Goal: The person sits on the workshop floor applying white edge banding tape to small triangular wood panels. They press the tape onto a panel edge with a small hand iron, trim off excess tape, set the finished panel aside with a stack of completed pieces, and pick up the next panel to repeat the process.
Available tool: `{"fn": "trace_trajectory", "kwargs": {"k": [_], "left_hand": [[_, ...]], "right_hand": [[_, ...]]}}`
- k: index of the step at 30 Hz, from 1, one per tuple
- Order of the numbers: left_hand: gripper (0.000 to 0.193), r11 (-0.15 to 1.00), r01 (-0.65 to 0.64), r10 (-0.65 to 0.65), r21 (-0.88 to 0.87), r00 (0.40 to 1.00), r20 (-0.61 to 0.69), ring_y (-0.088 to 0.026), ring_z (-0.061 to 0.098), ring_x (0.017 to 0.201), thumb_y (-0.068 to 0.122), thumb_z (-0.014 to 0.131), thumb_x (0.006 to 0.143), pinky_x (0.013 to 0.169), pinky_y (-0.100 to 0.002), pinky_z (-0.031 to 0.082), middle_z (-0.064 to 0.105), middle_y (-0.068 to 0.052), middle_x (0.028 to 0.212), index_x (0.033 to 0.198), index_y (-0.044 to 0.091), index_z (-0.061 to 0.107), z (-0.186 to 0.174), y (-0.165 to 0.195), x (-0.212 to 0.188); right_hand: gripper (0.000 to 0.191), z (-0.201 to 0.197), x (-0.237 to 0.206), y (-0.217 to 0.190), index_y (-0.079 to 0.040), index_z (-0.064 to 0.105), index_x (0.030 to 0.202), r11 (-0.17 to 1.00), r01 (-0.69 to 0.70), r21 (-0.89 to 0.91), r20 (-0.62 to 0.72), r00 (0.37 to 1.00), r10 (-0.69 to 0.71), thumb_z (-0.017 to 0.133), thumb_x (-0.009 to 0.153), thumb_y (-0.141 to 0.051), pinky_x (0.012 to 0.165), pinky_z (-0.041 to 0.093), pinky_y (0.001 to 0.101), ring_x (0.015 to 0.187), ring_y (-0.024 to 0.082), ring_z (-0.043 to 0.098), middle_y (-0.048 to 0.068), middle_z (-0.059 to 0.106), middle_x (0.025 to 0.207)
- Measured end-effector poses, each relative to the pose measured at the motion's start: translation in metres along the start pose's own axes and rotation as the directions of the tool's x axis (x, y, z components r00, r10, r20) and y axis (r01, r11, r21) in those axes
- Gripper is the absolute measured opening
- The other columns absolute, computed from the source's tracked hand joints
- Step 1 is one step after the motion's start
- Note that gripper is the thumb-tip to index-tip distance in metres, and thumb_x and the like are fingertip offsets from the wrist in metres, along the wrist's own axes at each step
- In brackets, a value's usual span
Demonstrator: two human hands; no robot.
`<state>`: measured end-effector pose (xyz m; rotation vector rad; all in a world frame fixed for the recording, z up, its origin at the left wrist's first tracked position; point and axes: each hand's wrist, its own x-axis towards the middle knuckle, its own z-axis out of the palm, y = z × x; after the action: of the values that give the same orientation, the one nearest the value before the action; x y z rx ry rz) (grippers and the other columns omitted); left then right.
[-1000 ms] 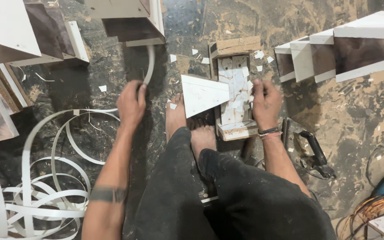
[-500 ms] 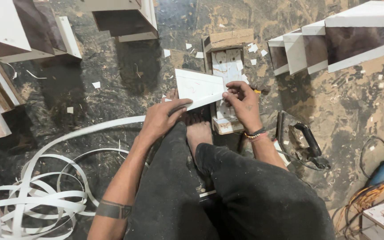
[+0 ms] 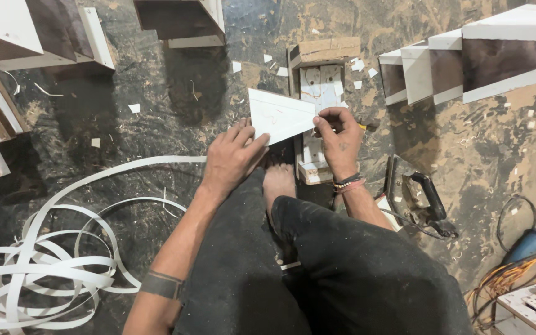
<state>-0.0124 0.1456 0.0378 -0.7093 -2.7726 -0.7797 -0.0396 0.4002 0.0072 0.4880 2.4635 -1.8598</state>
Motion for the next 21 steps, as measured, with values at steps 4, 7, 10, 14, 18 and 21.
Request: {"fn": "trace_trajectory", "kwargs": {"k": [4,7,10,14,18,21], "left_hand": [[0.025,0.973,0.174,-0.175,-0.152,0.985,0.006,-0.028,0.068,0.102,0.025,0.078,0.089,0.081,-0.040,0.056,0.066,-0.008,0.105,0.112,0.015,0.076,0.014,0.003,-0.007],[0.023,0.926,0.292,-0.278,-0.239,0.956,0.093,-0.022,0.069,0.090,0.025,0.080,0.089,0.075,-0.037,0.057,0.067,-0.005,0.102,0.111,0.016,0.077,0.024,0.001,-0.010],[0.023,0.919,0.313,-0.294,-0.241,0.949,0.114,-0.020,0.068,0.087,0.025,0.081,0.089,0.070,-0.036,0.057,0.065,-0.003,0.099,0.109,0.017,0.077,0.027,-0.001,-0.009],[0.024,0.928,0.294,-0.280,-0.228,0.955,0.093,-0.021,0.067,0.086,0.024,0.081,0.087,0.067,-0.037,0.056,0.061,-0.004,0.096,0.108,0.016,0.076,0.023,0.001,-0.008],[0.023,0.924,0.306,-0.297,-0.229,0.952,0.071,-0.025,0.067,0.087,0.023,0.082,0.085,0.067,-0.040,0.055,0.060,-0.005,0.096,0.106,0.016,0.076,0.017,0.004,-0.005],[0.022,0.917,0.320,-0.315,-0.238,0.947,0.061,-0.027,0.066,0.087,0.023,0.082,0.084,0.066,-0.041,0.054,0.060,-0.006,0.096,0.104,0.016,0.075,0.015,0.007,-0.003]], "right_hand": [[0.012,0.000,-0.001,-0.001,-0.001,0.069,0.102,1.000,-0.005,-0.004,0.003,1.000,0.005,0.076,0.093,-0.006,0.066,0.058,0.0240,0.075,0.008,0.069,0.003,0.073,0.088],[0.012,0.001,-0.002,0.000,-0.002,0.069,0.102,1.000,0.012,-0.021,-0.001,1.000,-0.012,0.075,0.095,-0.008,0.066,0.059,0.0243,0.077,0.008,0.069,0.004,0.073,0.089],[0.012,-0.004,-0.002,0.006,-0.003,0.068,0.105,0.998,0.030,-0.051,0.007,1.000,-0.030,0.072,0.098,-0.012,0.066,0.059,0.0246,0.078,0.009,0.068,0.005,0.072,0.093],[0.017,-0.047,-0.004,0.015,-0.007,0.067,0.113,0.976,0.074,-0.204,-0.043,0.995,-0.085,0.067,0.103,-0.021,0.068,0.059,0.0275,0.080,0.012,0.068,0.007,0.071,0.099],[0.024,-0.142,-0.026,0.026,-0.007,0.069,0.116,0.803,0.208,-0.559,0.021,0.971,-0.237,0.066,0.109,-0.030,0.083,0.058,0.0349,0.096,0.019,0.069,0.009,0.071,0.110],[0.035,-0.212,-0.050,0.043,-0.004,0.067,0.117,0.452,0.113,-0.885,0.058,0.989,-0.133,0.065,0.107,-0.037,0.085,0.052,0.0465,0.097,0.035,0.067,0.018,0.071,0.108]]}}
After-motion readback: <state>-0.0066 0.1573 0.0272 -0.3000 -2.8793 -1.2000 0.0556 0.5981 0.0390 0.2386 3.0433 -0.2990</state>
